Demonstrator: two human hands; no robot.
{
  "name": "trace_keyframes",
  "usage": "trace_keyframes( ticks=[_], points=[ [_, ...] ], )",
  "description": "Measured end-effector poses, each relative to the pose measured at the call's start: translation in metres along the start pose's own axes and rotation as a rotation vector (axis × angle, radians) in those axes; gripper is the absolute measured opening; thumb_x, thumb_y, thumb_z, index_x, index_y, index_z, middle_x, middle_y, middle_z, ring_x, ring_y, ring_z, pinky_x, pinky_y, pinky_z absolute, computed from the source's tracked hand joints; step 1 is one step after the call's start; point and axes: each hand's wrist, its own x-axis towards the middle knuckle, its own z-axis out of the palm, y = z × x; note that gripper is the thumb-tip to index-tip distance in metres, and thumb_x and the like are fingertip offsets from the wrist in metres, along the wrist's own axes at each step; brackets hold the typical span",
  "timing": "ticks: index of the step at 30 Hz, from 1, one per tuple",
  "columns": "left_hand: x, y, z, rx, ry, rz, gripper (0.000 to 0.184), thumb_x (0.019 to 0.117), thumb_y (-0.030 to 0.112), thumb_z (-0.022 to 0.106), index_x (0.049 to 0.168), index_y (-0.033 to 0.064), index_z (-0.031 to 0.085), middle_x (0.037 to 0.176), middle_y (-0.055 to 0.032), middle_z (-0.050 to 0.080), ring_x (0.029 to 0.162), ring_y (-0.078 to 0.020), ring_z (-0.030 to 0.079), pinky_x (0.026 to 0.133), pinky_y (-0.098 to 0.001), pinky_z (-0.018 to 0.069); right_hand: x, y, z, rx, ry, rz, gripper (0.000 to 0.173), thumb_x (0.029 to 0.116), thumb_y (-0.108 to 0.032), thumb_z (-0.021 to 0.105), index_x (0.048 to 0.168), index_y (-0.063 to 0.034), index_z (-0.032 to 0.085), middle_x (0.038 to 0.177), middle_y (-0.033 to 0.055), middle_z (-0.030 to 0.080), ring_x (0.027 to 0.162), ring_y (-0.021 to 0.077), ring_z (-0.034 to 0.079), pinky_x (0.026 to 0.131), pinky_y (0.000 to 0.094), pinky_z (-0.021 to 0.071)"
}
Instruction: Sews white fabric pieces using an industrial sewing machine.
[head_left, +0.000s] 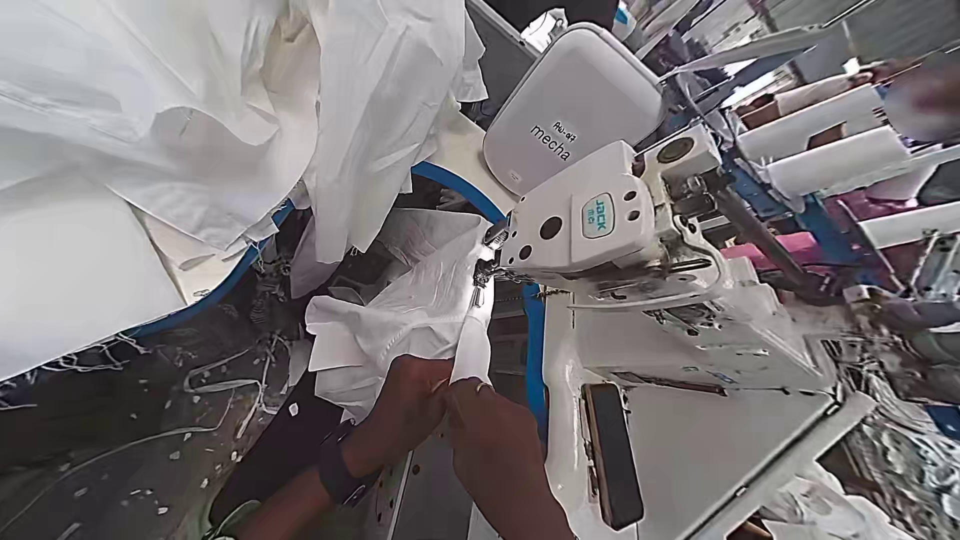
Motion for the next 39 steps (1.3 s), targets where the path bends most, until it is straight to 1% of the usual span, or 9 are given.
trace_keyframes(
  ticks=[7, 10, 21, 23, 26, 28, 29, 33, 39],
  points=[
    [0.015, 0.01, 0.007, 0.248, 0.158, 0.084, 0.027, 0.0961, 0.013, 0.056, 0.094, 0.0007, 0.08, 0.068, -0.0119, 0.072, 0.061, -0.025, 0.071, 0.057, -0.0454, 0.0549, 0.001, 0.02, 0.0, -0.153, 0.059, 0.052, 0.016, 0.0853, -0.01, 0.06, 0.074, -0.0032, 0.067, 0.061, 0.0099, 0.06, 0.048, 0.0239, 0.063, 0.039, 0.0355, 0.0458],
    [-0.006, 0.015, 0.012, 0.321, 0.194, 0.151, 0.03, 0.0962, 0.014, 0.054, 0.1, 0.0014, 0.08, 0.059, -0.0079, 0.066, 0.05, -0.0207, 0.064, 0.048, -0.0383, 0.051, -0.017, 0.016, 0.005, -0.202, 0.119, 0.126, 0.017, 0.0872, -0.011, 0.058, 0.077, -0.0045, 0.07, 0.063, 0.0082, 0.062, 0.05, 0.021, 0.063, 0.04, 0.0323, 0.0457],
    [0.008, 0.02, -0.002, 0.475, 0.205, 0.083, 0.023, 0.0955, 0.011, 0.058, 0.09, 0.001, 0.077, 0.069, -0.0127, 0.071, 0.063, -0.0286, 0.072, 0.058, -0.0488, 0.0571, -0.018, 0.031, 0.037, -0.227, 0.264, 0.227, 0.018, 0.0828, -0.008, 0.061, 0.084, 0.0016, 0.076, 0.076, 0.0175, 0.07, 0.062, 0.0308, 0.07, 0.048, 0.0398, 0.0532],
    [-0.007, 0.01, -0.025, 0.384, 0.086, -0.045, 0.023, 0.0962, 0.013, 0.059, 0.093, 0.0017, 0.079, 0.075, -0.0123, 0.074, 0.068, -0.0269, 0.073, 0.064, -0.0501, 0.0575, -0.029, 0.039, 0.035, -0.201, 0.131, 0.357, 0.013, 0.0781, -0.003, 0.067, 0.085, 0.0043, 0.075, 0.085, 0.0227, 0.071, 0.07, 0.0372, 0.072, 0.052, 0.047, 0.0559],
    [0.012, -0.013, -0.081, 0.294, -0.121, -0.329, 0.028, 0.1035, 0.018, 0.055, 0.101, -0.0026, 0.074, 0.084, -0.0154, 0.07, 0.078, -0.0263, 0.067, 0.077, -0.0509, 0.0537, -0.001, 0.056, 0.025, -0.071, -0.612, 0.7, 0.024, 0.0978, -0.01, 0.06, 0.114, 0.0041, 0.071, 0.124, 0.0263, 0.065, 0.106, 0.0427, 0.068, 0.084, 0.057, 0.0545],
    [0.027, 0.005, -0.092, 0.376, -0.03, -0.241, 0.029, 0.1045, 0.021, 0.053, 0.099, -0.0003, 0.072, 0.079, -0.0095, 0.066, 0.071, -0.0179, 0.061, 0.07, -0.0415, 0.0509, 0.007, 0.077, 0.035, 0.043, -0.864, 0.73, 0.028, 0.1019, -0.02, 0.057, 0.113, 0.003, 0.069, 0.125, 0.0248, 0.065, 0.115, 0.0404, 0.064, 0.092, 0.0571, 0.0497],
    [0.032, 0.022, -0.087, 0.43, 0.033, -0.095, 0.028, 0.1033, 0.022, 0.052, 0.096, 0.0033, 0.072, 0.075, -0.0043, 0.065, 0.067, -0.0116, 0.06, 0.065, -0.0336, 0.0508, 0.0, 0.086, 0.038, 0.131, -0.783, 0.693, 0.028, 0.1015, -0.021, 0.059, 0.104, 0.0047, 0.07, 0.113, 0.0254, 0.067, 0.108, 0.0405, 0.065, 0.09, 0.0577, 0.049],
    [-0.008, 0.055, -0.028, 0.587, -0.032, 0.187, 0.023, 0.0988, 0.016, 0.057, 0.09, 0.0016, 0.073, 0.062, -0.0104, 0.065, 0.055, -0.0273, 0.067, 0.05, -0.0465, 0.0536, -0.054, 0.069, 0.017, 0.279, 0.059, 0.383, 0.026, 0.0923, -0.017, 0.06, 0.083, 0.0036, 0.072, 0.072, 0.015, 0.067, 0.065, 0.0284, 0.068, 0.06, 0.0468, 0.0544],
    [-0.034, 0.029, 0.006, 0.479, 0.166, 0.108, 0.025, 0.096, 0.019, 0.056, 0.095, 0.0046, 0.076, 0.068, -0.0053, 0.069, 0.056, -0.0166, 0.066, 0.052, -0.0341, 0.0542, -0.037, 0.068, 0.001, 0.816, 0.232, 0.818, 0.021, 0.1038, -0.009, 0.046, 0.092, -0.0018, 0.062, 0.069, -0.0054, 0.058, 0.063, -0.002, 0.058, 0.061, 0.0184, 0.0503]
  ],
)
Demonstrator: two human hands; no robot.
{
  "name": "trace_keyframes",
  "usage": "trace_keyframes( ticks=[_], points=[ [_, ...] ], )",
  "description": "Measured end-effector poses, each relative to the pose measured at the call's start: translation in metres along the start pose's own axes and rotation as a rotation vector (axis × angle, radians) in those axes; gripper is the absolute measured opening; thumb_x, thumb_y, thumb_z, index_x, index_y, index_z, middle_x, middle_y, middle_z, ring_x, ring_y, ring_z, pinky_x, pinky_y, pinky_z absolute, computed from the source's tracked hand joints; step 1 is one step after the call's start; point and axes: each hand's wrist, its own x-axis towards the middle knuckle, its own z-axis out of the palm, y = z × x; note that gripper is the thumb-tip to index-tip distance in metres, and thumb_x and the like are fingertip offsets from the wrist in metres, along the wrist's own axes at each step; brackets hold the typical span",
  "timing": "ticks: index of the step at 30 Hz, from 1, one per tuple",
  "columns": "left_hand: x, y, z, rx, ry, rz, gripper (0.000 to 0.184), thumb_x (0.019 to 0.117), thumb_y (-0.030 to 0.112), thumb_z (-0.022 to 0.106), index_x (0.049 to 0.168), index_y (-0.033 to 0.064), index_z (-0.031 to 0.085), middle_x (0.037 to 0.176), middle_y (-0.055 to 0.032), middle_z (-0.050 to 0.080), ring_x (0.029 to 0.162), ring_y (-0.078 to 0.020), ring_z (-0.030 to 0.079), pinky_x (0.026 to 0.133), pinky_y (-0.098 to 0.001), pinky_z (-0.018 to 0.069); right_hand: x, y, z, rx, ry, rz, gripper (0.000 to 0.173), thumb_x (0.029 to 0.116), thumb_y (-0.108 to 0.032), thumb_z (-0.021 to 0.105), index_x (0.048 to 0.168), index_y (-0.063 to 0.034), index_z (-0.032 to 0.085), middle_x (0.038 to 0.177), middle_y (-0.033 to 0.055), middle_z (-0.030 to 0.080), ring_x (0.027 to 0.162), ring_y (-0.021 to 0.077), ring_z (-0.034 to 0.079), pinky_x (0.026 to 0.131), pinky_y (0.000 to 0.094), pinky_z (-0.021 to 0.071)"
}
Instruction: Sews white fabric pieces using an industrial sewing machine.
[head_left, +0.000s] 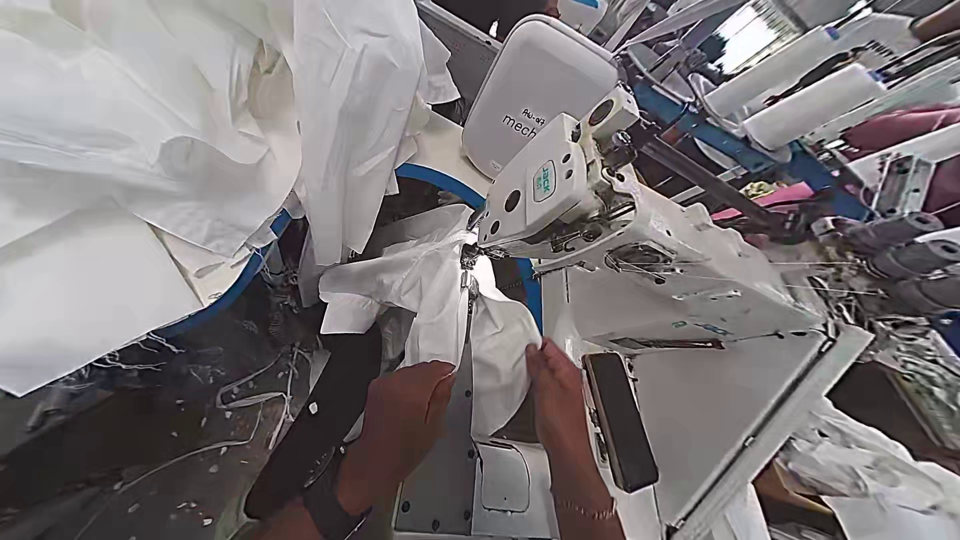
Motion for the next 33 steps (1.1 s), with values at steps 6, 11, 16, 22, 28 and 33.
trace_keyframes(
  ticks=[6, 11, 16, 22, 28, 33],
  points=[
    [0.007, -0.002, 0.003, 0.022, 0.045, -0.004, 0.026, 0.0935, 0.021, 0.061, 0.098, 0.0014, 0.077, 0.072, -0.0085, 0.07, 0.058, -0.0204, 0.066, 0.055, -0.0364, 0.0551, -0.018, -0.034, -0.018, -0.708, -0.063, -0.614, 0.021, 0.0909, -0.008, 0.056, 0.09, 0.0022, 0.075, 0.064, 0.0107, 0.067, 0.052, 0.0231, 0.066, 0.046, 0.04, 0.0514],
    [0.006, -0.008, 0.007, -0.001, 0.061, 0.02, 0.026, 0.096, 0.017, 0.056, 0.094, 0.0022, 0.077, 0.073, -0.0078, 0.071, 0.061, -0.0181, 0.068, 0.056, -0.0338, 0.0557, -0.037, -0.004, -0.017, -1.148, -0.106, -0.673, 0.008, 0.0768, 0.002, 0.068, 0.081, -0.0023, 0.073, 0.06, 0.0146, 0.063, 0.048, 0.0314, 0.065, 0.038, 0.0424, 0.0457],
    [0.002, -0.007, 0.007, -0.09, 0.025, 0.157, 0.025, 0.0948, 0.014, 0.054, 0.082, 0.0049, 0.074, 0.056, -0.0051, 0.062, 0.047, -0.0148, 0.06, 0.044, -0.0314, 0.0459, -0.053, -0.04, 0.026, -0.975, -0.068, -0.894, 0.012, 0.0817, -0.002, 0.061, 0.08, -0.0049, 0.072, 0.059, 0.0067, 0.062, 0.046, 0.0199, 0.06, 0.039, 0.031, 0.0436],
    [0.011, -0.018, 0.02, -0.199, 0.078, 0.042, 0.025, 0.0949, 0.014, 0.056, 0.091, 0.003, 0.079, 0.061, -0.0055, 0.067, 0.051, -0.0097, 0.061, 0.049, -0.0251, 0.0466, -0.051, -0.04, 0.037, -1.009, -0.14, -0.621, 0.017, 0.0904, -0.015, 0.061, 0.079, -0.0052, 0.069, 0.054, 0.0066, 0.058, 0.041, 0.0213, 0.059, 0.034, 0.0342, 0.0404],
    [0.037, -0.019, 0.015, -0.183, 0.042, -0.036, 0.028, 0.0956, 0.017, 0.054, 0.092, 0.0017, 0.077, 0.052, -0.0043, 0.058, 0.042, -0.0115, 0.052, 0.043, -0.0262, 0.04, -0.042, -0.066, 0.009, -1.027, -0.545, -0.378, 0.022, 0.0945, -0.015, 0.062, 0.083, 0.0027, 0.069, 0.067, 0.0187, 0.066, 0.06, 0.0374, 0.069, 0.05, 0.0504, 0.0513],
    [0.031, -0.018, 0.012, -0.18, -0.014, 0.007, 0.03, 0.094, 0.014, 0.054, 0.103, -0.002, 0.079, 0.05, -0.0058, 0.057, 0.04, -0.0153, 0.052, 0.041, -0.03, 0.04, -0.041, -0.059, 0.021, -0.996, -0.496, -0.381, 0.014, 0.0913, -0.011, 0.064, 0.085, -0.0002, 0.069, 0.062, 0.0145, 0.065, 0.055, 0.034, 0.068, 0.048, 0.0471, 0.0511]
  ],
)
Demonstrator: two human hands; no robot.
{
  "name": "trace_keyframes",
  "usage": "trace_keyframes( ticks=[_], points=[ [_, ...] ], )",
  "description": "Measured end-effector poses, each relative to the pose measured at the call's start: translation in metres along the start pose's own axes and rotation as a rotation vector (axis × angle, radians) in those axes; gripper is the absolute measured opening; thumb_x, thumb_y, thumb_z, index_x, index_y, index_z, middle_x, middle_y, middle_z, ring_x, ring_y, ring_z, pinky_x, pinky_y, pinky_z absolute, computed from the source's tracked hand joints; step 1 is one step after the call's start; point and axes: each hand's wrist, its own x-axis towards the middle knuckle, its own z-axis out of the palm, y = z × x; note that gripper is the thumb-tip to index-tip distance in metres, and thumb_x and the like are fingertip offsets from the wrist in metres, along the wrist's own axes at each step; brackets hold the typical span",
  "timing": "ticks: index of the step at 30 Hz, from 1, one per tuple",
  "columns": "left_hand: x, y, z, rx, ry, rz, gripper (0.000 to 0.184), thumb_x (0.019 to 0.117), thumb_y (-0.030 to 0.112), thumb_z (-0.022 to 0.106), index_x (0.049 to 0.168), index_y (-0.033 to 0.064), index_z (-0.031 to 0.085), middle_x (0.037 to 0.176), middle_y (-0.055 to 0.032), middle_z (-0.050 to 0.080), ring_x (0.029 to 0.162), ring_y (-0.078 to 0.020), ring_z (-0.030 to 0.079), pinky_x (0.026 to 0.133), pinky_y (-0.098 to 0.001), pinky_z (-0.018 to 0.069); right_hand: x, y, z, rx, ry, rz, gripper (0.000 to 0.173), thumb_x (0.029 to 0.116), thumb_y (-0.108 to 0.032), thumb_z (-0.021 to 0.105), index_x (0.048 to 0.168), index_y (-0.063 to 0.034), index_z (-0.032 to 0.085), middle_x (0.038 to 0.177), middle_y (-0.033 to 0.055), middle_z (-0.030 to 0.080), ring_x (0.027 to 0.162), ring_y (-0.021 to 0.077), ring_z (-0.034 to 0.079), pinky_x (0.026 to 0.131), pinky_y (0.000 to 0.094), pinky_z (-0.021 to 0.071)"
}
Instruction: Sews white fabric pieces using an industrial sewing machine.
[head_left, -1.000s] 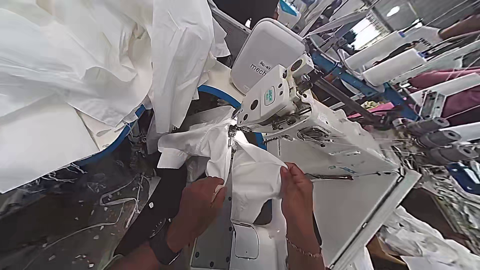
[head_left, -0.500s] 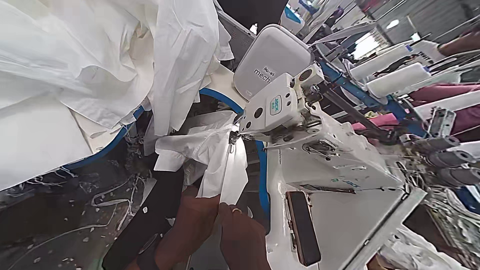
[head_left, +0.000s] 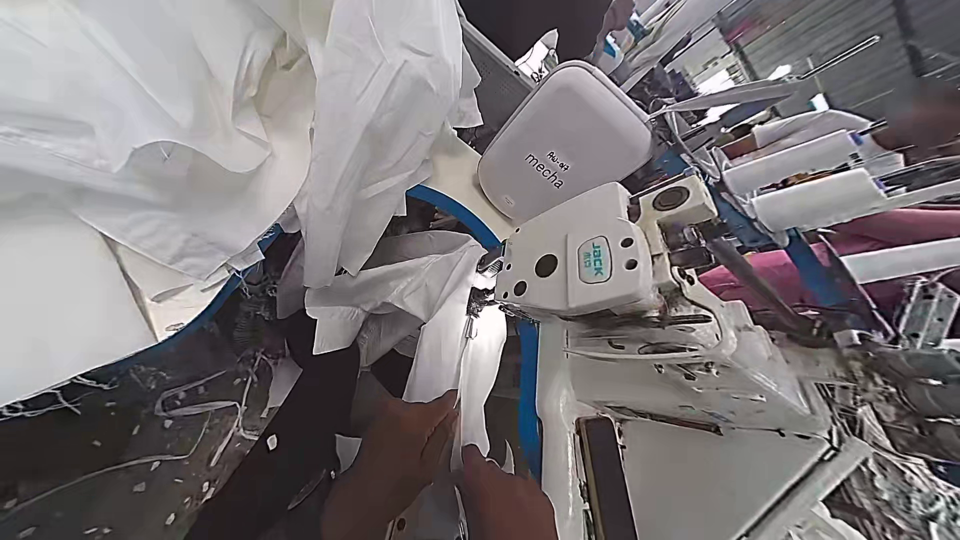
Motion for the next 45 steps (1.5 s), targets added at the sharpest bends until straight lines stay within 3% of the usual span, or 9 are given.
trace_keyframes(
  ticks=[5, 9, 13, 17, 22, 28, 34, 36, 45],
  points=[
    [0.005, 0.0, -0.002, 0.008, -0.039, -0.01, 0.03, 0.0951, 0.013, 0.054, 0.104, -0.0024, 0.077, 0.05, -0.0066, 0.055, 0.04, -0.0181, 0.052, 0.042, -0.0327, 0.0404, 0.0, 0.005, -0.002, 0.073, 0.034, -0.024, 0.015, 0.0894, -0.01, 0.065, 0.085, 0.0032, 0.072, 0.075, 0.0181, 0.069, 0.068, 0.0354, 0.07, 0.057, 0.0481, 0.0545],
    [0.007, 0.004, -0.006, 0.032, -0.081, -0.038, 0.032, 0.0953, 0.01, 0.054, 0.114, -0.0046, 0.075, 0.05, -0.0095, 0.055, 0.041, -0.0242, 0.055, 0.043, -0.039, 0.0442, -0.004, 0.009, -0.01, 0.065, -0.226, 0.021, 0.02, 0.0923, -0.009, 0.065, 0.093, 0.0097, 0.069, 0.087, 0.027, 0.07, 0.08, 0.0457, 0.071, 0.068, 0.0592, 0.0546],
    [0.005, 0.008, -0.009, 0.108, -0.135, -0.018, 0.032, 0.0949, 0.009, 0.055, 0.116, -0.004, 0.074, 0.05, -0.0094, 0.054, 0.042, -0.0259, 0.056, 0.042, -0.04, 0.045, -0.004, -0.001, -0.015, 0.082, -0.004, -0.042, 0.017, 0.0915, -0.011, 0.064, 0.088, 0.0049, 0.069, 0.065, 0.0176, 0.065, 0.06, 0.037, 0.069, 0.053, 0.0501, 0.0524],
    [0.002, 0.008, -0.015, 0.139, -0.151, -0.007, 0.029, 0.0956, 0.01, 0.055, 0.114, -0.002, 0.075, 0.05, -0.0098, 0.054, 0.042, -0.0271, 0.057, 0.042, -0.0404, 0.0444, -0.003, -0.003, -0.004, 0.119, 0.171, -0.014, 0.019, 0.0914, -0.014, 0.065, 0.087, 0.0025, 0.072, 0.062, 0.0131, 0.065, 0.055, 0.0303, 0.067, 0.051, 0.045, 0.0511],
    [0.001, 0.005, -0.014, 0.135, -0.105, 0.037, 0.027, 0.0935, 0.01, 0.057, 0.107, 0.0005, 0.077, 0.049, -0.0079, 0.053, 0.04, -0.0245, 0.055, 0.04, -0.0384, 0.0419, -0.001, -0.007, 0.008, 0.215, 0.413, -0.019, 0.015, 0.0902, -0.008, 0.065, 0.089, 0.0028, 0.075, 0.075, 0.0143, 0.071, 0.067, 0.0241, 0.069, 0.063, 0.0338, 0.055],
    [-0.002, 0.005, -0.012, 0.034, -0.101, 0.018, 0.025, 0.0926, 0.008, 0.056, 0.103, 0.0016, 0.078, 0.053, -0.0092, 0.058, 0.045, -0.0251, 0.06, 0.042, -0.0405, 0.0451, -0.006, -0.006, 0.019, 0.549, 0.488, 0.006, 0.014, 0.0875, 0.0, 0.064, 0.092, 0.0063, 0.076, 0.086, 0.0132, 0.068, 0.088, 0.0028, 0.064, 0.084, 0.0093, 0.0486],
    [0.002, 0.009, -0.013, -0.066, -0.171, -0.057, 0.017, 0.0891, 0.002, 0.056, 0.084, -0.0011, 0.072, 0.061, -0.0113, 0.061, 0.054, -0.0245, 0.062, 0.052, -0.0396, 0.0491, 0.013, -0.005, 0.054, 0.125, 0.833, -0.148, 0.015, 0.0918, -0.016, 0.062, 0.085, -0.0115, 0.074, 0.081, 0.0069, 0.055, 0.082, 0.0092, 0.054, 0.077, 0.012, 0.042],
    [-0.003, 0.008, -0.01, -0.085, -0.116, -0.032, 0.017, 0.0892, 0.003, 0.058, 0.079, -0.0013, 0.071, 0.062, -0.01, 0.056, 0.058, -0.0221, 0.06, 0.055, -0.0337, 0.0487, 0.024, 0.0, 0.058, 0.15, 0.869, -0.164, 0.014, 0.0946, -0.016, 0.063, 0.087, -0.0114, 0.074, 0.09, 0.009, 0.058, 0.093, 0.009, 0.056, 0.087, 0.011, 0.0423],
    [0.025, -0.021, 0.024, -0.018, 0.155, 0.205, 0.02, 0.0864, 0.005, 0.061, 0.068, 0.0011, 0.067, 0.058, -0.0062, 0.05, 0.057, -0.0172, 0.053, 0.057, -0.0255, 0.0447, 0.052, 0.014, 0.072, 0.155, 0.966, -0.146, 0.02, 0.0943, -0.01, 0.06, 0.079, -0.006, 0.073, 0.095, 0.0104, 0.078, 0.094, 0.0129, 0.073, 0.089, 0.0172, 0.0524]
  ],
)
